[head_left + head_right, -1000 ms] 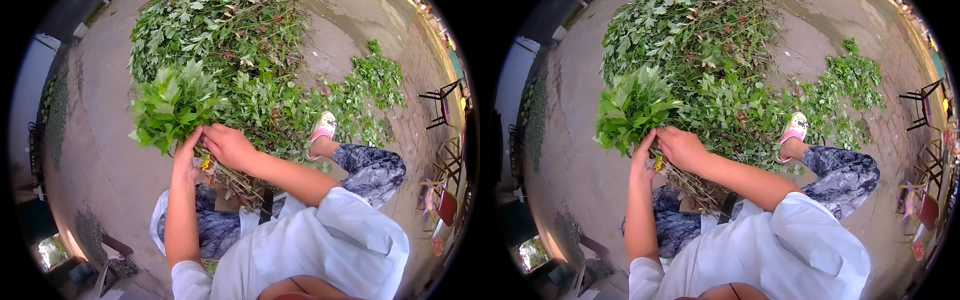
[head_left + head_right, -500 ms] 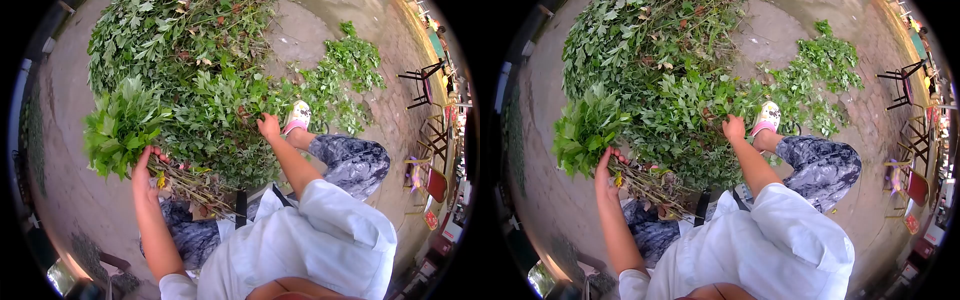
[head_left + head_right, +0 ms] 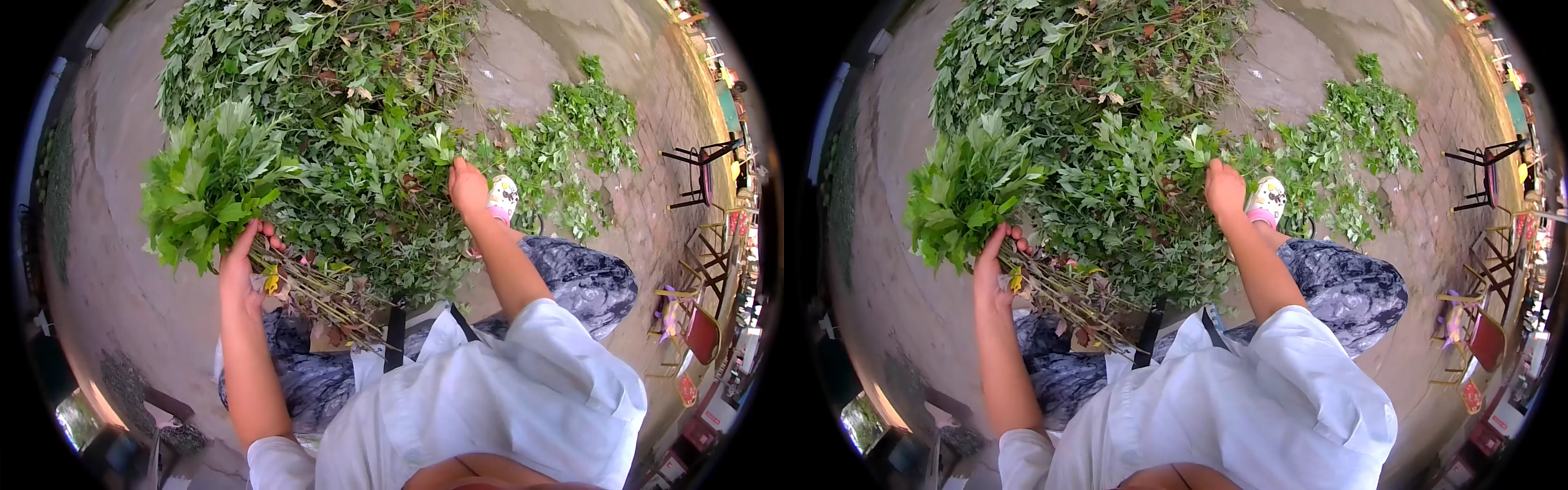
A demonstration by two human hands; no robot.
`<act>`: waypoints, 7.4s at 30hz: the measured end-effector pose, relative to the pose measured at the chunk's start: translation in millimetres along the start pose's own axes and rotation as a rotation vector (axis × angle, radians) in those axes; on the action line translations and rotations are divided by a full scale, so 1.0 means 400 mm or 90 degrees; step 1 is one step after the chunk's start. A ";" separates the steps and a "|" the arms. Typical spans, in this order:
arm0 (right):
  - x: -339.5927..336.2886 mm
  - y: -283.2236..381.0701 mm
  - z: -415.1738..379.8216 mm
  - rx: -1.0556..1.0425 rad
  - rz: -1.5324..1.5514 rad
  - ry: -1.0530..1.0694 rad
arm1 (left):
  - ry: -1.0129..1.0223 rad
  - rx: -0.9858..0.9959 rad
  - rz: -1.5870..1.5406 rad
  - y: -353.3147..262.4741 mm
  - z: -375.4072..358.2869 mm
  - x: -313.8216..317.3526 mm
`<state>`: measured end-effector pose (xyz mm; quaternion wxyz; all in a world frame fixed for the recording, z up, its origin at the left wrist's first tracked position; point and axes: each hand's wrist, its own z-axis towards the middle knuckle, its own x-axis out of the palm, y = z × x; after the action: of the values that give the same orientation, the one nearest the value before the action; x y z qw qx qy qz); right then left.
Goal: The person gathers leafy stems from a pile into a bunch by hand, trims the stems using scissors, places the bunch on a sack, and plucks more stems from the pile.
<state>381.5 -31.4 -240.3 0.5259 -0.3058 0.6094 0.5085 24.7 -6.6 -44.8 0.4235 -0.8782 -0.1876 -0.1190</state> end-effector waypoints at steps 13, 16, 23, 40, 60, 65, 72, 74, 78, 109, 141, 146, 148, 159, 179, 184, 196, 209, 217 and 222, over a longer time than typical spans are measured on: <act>0.192 0.267 -0.073 0.118 0.342 0.156 | 0.003 0.031 0.017 -0.004 -0.016 -0.035; 0.166 0.273 -0.056 0.145 0.387 0.285 | 0.004 0.036 0.013 -0.008 -0.019 -0.044; -0.086 0.284 0.001 0.019 0.780 0.529 | 0.036 0.043 0.001 -0.012 -0.028 -0.059; -0.349 0.434 -0.016 0.057 0.731 0.534 | 0.228 0.082 0.019 -0.015 -0.048 0.002; -0.342 0.552 -0.136 -0.515 0.411 0.440 | 0.262 -0.002 -0.020 -0.003 -0.084 0.005; -0.334 0.502 -0.133 -0.513 0.246 0.519 | 0.189 -0.031 -0.017 -0.008 -0.099 0.015; -0.397 0.495 -0.106 -0.159 0.708 0.511 | 0.232 -0.049 -0.063 -0.022 -0.071 -0.003; -0.374 0.471 -0.074 -0.249 0.631 0.333 | 0.238 -0.098 -0.107 -0.018 -0.061 -0.007; -0.391 0.441 -0.052 -0.382 0.493 0.435 | 0.205 -0.096 -0.112 -0.019 -0.067 -0.009; -0.272 0.412 -0.054 0.039 0.747 0.273 | 0.359 -0.041 -0.194 -0.017 -0.075 -0.038; -0.384 0.665 -0.195 -0.422 0.475 0.068 | 0.105 0.126 -0.002 0.020 -0.068 -0.025; -0.380 0.663 -0.188 -0.537 0.412 0.182 | 0.101 -0.035 -0.140 -0.002 -0.089 -0.036; -0.381 0.628 -0.169 -0.569 0.429 0.254 | 0.177 -0.006 -0.103 0.014 -0.067 -0.079; -0.159 0.309 -0.051 -0.156 0.086 0.284 | -0.103 0.073 -0.110 -0.071 -0.085 -0.248; -0.296 0.651 0.099 0.065 1.129 -0.056 | -0.114 0.023 -0.148 -0.004 -0.050 -0.315; -0.452 1.029 -0.299 -0.252 1.141 0.546 | -0.043 0.113 -0.145 0.015 -0.065 -0.297; -0.012 0.720 -0.143 -0.051 0.430 0.249 | -0.169 0.035 -0.199 0.011 -0.091 -0.411; -0.236 0.723 -0.013 -0.012 1.017 0.104 | -0.142 0.030 -0.234 0.009 -0.107 -0.446; -0.437 1.145 -0.463 -0.296 1.137 0.814 | -0.153 0.009 -0.244 0.036 -0.086 -0.465; -0.392 1.126 -0.579 -0.638 1.059 1.071 | -0.150 0.017 -0.224 0.030 -0.097 -0.454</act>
<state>-62.7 -141.5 26.9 -0.6644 -0.2241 0.5020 0.5062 -135.7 -85.8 -96.2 0.3828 -0.8342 -0.3876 -0.0855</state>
